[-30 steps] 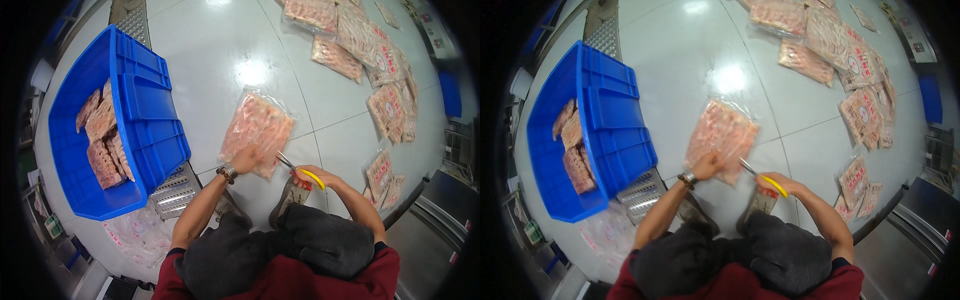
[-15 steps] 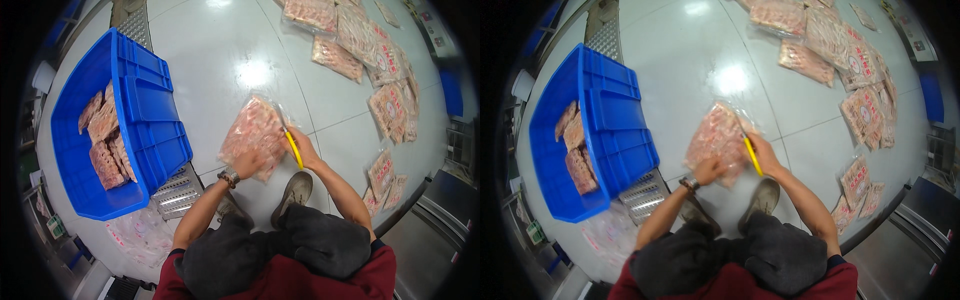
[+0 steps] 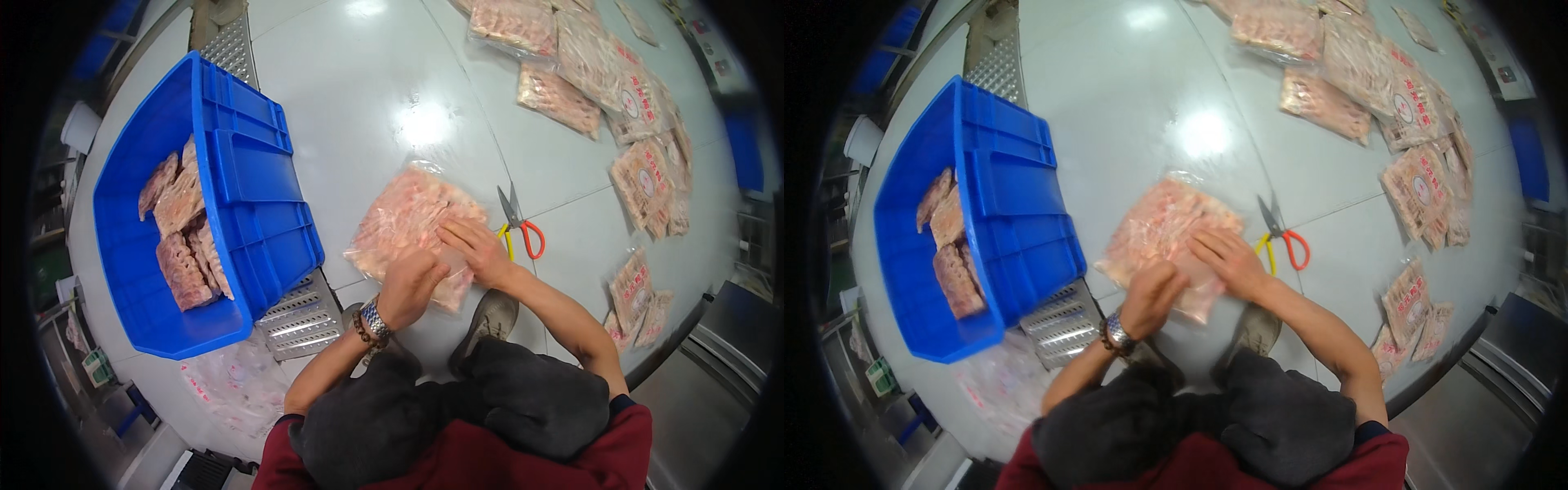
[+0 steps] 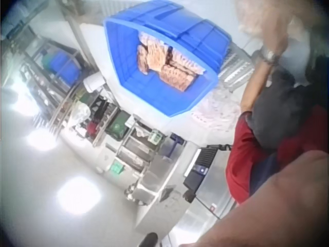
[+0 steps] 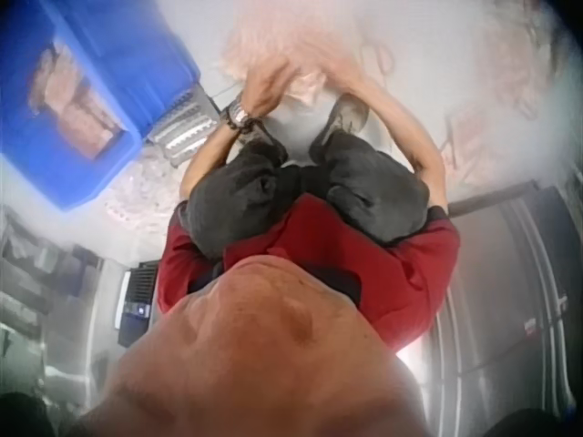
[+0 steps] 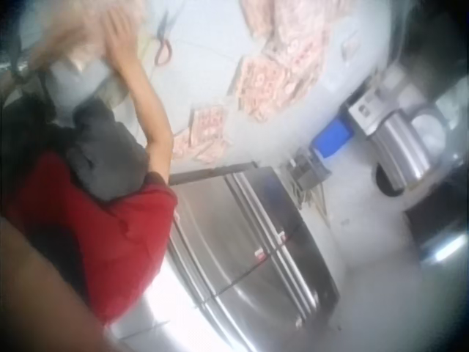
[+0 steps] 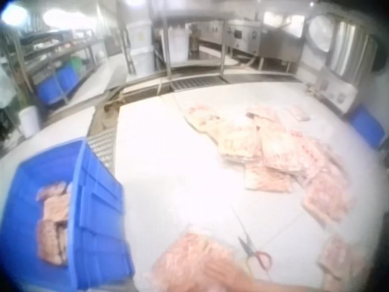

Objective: The person uses yellow-handled scissors to cut open vacuum-sealed packages of raw meat. After opening each package, the person removes the meat and places it into a blue plastic crate, discarding the empty plastic packaging.

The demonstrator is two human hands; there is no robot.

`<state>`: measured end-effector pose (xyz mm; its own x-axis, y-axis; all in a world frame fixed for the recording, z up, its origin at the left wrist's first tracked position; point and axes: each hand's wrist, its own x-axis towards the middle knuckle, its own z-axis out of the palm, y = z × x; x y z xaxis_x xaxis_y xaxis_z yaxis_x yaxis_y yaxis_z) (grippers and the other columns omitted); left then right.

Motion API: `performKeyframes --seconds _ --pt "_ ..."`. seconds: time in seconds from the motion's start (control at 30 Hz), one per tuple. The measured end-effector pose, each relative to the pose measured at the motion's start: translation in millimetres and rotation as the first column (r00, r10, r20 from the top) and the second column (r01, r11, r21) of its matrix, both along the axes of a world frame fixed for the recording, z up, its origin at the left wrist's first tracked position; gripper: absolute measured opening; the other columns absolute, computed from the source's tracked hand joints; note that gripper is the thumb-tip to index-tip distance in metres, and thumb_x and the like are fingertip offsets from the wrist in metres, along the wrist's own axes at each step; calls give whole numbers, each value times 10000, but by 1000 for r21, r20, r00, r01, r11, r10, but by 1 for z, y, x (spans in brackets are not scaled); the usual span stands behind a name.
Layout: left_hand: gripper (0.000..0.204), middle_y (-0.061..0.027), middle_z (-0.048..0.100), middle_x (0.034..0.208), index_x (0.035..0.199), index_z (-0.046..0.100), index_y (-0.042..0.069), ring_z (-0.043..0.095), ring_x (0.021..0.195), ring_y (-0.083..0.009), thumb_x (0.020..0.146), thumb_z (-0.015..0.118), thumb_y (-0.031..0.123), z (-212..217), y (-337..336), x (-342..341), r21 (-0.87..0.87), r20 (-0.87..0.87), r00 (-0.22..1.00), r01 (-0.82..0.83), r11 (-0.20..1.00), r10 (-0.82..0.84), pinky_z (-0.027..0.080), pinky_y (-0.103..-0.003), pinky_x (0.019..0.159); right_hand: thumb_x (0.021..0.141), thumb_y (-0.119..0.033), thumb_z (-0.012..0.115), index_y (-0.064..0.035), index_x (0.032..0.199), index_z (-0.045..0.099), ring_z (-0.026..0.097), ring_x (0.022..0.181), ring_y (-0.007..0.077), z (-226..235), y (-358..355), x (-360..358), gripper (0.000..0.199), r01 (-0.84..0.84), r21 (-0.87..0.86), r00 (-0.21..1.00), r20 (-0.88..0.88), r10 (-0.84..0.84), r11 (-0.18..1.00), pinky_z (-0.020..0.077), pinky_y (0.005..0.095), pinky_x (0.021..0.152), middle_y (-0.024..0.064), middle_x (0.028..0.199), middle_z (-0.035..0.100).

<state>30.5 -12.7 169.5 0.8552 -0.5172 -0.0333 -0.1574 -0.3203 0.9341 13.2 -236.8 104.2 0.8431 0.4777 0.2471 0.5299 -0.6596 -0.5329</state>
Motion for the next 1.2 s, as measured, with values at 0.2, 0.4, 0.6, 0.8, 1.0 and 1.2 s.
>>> performKeyframes --seconds 0.2,0.4,0.6,0.8,1.0,1.2 --pt "95 -84 610 803 854 665 40 537 768 -266 925 649 101 83 11 7 -286 -231 973 -44 957 -24 421 -374 750 766 -134 701 -19 1181 684 698 1043 344 -8 -2 12 431 115 222 992 -81 -99 968 568 399 903 168 1176 704" --pt "93 -89 663 801 810 643 25 575 773 -260 900 642 48 107 48 12 -485 -168 965 96 869 -200 423 -391 845 769 -185 737 -44 1195 685 708 1016 329 -12 -19 20 452 172 239 963 -246 -111 956 573 371 854 135 1158 720" --pt "250 -144 678 1008 939 643 10 622 894 -312 844 779 198 90 24 50 288 459 887 -94 953 -52 500 -427 793 834 -117 666 -52 1266 663 649 1164 311 -15 -34 28 436 130 239 906 -422 -17 962 505 367 987 129 1273 679" --pt "485 -155 637 1138 1109 656 46 614 996 -333 730 841 285 45 33 66 409 434 864 63 910 -255 528 -415 821 737 -161 795 -28 1256 657 667 1134 296 -14 -45 30 554 218 307 873 -486 -45 926 523 374 964 161 1262 676" --pt "480 -143 649 1119 1156 671 57 612 987 -340 699 814 75 36 30 72 349 493 838 57 935 -235 526 -413 800 714 0 731 -29 1157 679 672 1026 319 40 -38 14 447 404 320 903 -290 -318 857 540 366 887 135 1190 664" --pt "445 -161 618 1154 1138 686 64 621 1006 -322 713 755 -45 25 31 75 202 512 856 -35 979 -75 537 -396 794 712 10 734 -45 1119 686 691 808 277 67 -48 7 413 353 142 934 10 -358 925 556 337 634 117 1019 697"
